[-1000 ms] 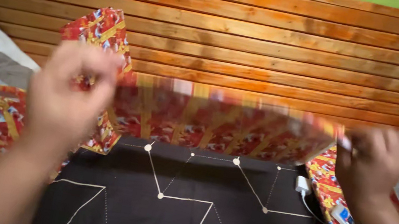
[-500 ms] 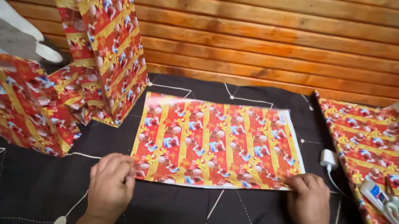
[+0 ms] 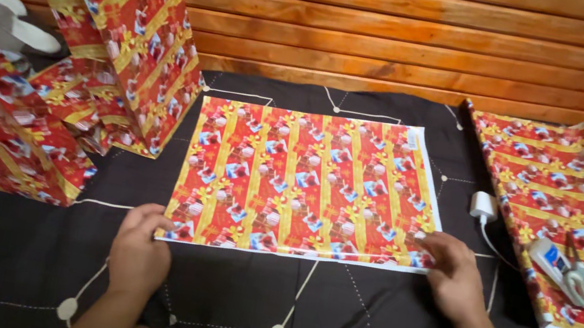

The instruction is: The person cuts a sheet of patterned paper with scissors, then folds it over a white cardstock base. They apply glue along the folded edge and press it down to secure the paper, smoothing the surface to remove air bubbles.

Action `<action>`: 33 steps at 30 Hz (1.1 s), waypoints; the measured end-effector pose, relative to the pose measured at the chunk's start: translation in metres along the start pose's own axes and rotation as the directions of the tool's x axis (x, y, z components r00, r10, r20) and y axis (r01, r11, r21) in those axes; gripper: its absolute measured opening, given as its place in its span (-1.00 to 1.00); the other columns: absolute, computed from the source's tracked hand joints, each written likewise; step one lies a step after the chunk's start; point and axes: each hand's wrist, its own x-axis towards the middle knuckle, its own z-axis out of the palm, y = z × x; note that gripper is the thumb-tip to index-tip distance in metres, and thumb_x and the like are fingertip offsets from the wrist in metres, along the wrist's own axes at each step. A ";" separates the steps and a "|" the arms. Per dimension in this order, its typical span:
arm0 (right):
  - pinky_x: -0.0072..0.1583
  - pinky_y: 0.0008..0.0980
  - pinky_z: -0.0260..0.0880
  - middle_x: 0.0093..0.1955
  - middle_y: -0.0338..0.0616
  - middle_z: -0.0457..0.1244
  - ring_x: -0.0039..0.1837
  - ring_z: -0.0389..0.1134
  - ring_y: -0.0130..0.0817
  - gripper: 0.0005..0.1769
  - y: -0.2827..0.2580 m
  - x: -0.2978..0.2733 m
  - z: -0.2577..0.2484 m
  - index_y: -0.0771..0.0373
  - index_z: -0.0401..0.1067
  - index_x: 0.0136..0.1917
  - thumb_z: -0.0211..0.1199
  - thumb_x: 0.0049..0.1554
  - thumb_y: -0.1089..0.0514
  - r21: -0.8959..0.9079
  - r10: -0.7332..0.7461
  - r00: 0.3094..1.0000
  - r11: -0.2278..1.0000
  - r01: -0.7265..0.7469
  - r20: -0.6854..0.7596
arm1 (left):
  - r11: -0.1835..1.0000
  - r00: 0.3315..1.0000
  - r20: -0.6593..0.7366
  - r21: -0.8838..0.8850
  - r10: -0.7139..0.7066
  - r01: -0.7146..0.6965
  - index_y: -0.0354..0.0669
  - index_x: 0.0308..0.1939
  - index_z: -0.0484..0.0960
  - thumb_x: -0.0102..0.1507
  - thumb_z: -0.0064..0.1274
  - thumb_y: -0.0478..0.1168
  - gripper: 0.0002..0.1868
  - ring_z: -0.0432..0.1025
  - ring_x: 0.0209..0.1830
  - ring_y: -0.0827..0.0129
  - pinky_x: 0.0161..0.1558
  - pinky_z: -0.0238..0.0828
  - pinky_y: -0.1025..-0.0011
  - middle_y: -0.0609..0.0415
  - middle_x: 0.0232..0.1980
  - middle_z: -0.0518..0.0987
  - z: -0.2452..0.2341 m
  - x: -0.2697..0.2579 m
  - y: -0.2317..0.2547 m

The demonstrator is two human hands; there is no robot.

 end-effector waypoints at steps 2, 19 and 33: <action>0.19 -0.24 0.39 0.16 0.02 0.35 0.18 0.39 -0.11 -0.55 0.000 -0.002 -0.002 0.21 0.53 0.19 0.26 0.00 0.22 -0.033 0.317 0.941 0.946 -0.323 -0.120 | 0.980 0.991 0.015 -0.145 -0.135 0.136 -0.13 -0.15 0.66 0.06 -0.04 -0.42 -0.68 0.55 -0.02 0.11 -0.02 0.49 0.24 -0.02 0.11 0.60 0.003 0.001 0.000; 0.06 -0.31 0.46 -0.14 -0.01 0.50 -0.09 0.54 -0.23 -0.25 -0.011 0.051 0.004 0.41 0.49 0.27 0.45 -0.08 -0.08 -0.102 0.776 0.630 0.625 -0.774 -0.035 | 0.910 0.921 -0.025 0.141 -0.389 0.389 -0.16 0.17 0.66 0.09 0.28 0.03 -0.39 0.51 0.06 0.04 0.07 0.44 0.19 -0.03 0.12 0.59 0.032 0.020 0.016; -0.17 -0.31 0.37 -0.25 0.02 0.42 -0.26 0.39 -0.28 -0.50 -0.029 0.025 0.006 0.51 0.51 0.11 0.51 -0.06 0.21 0.117 0.739 0.661 0.674 -0.730 -0.132 | 0.887 0.895 0.048 0.169 -0.443 0.430 0.00 0.13 0.70 0.03 0.31 0.01 -0.42 0.54 0.03 0.12 0.05 0.47 0.21 0.07 0.11 0.58 0.027 0.021 0.019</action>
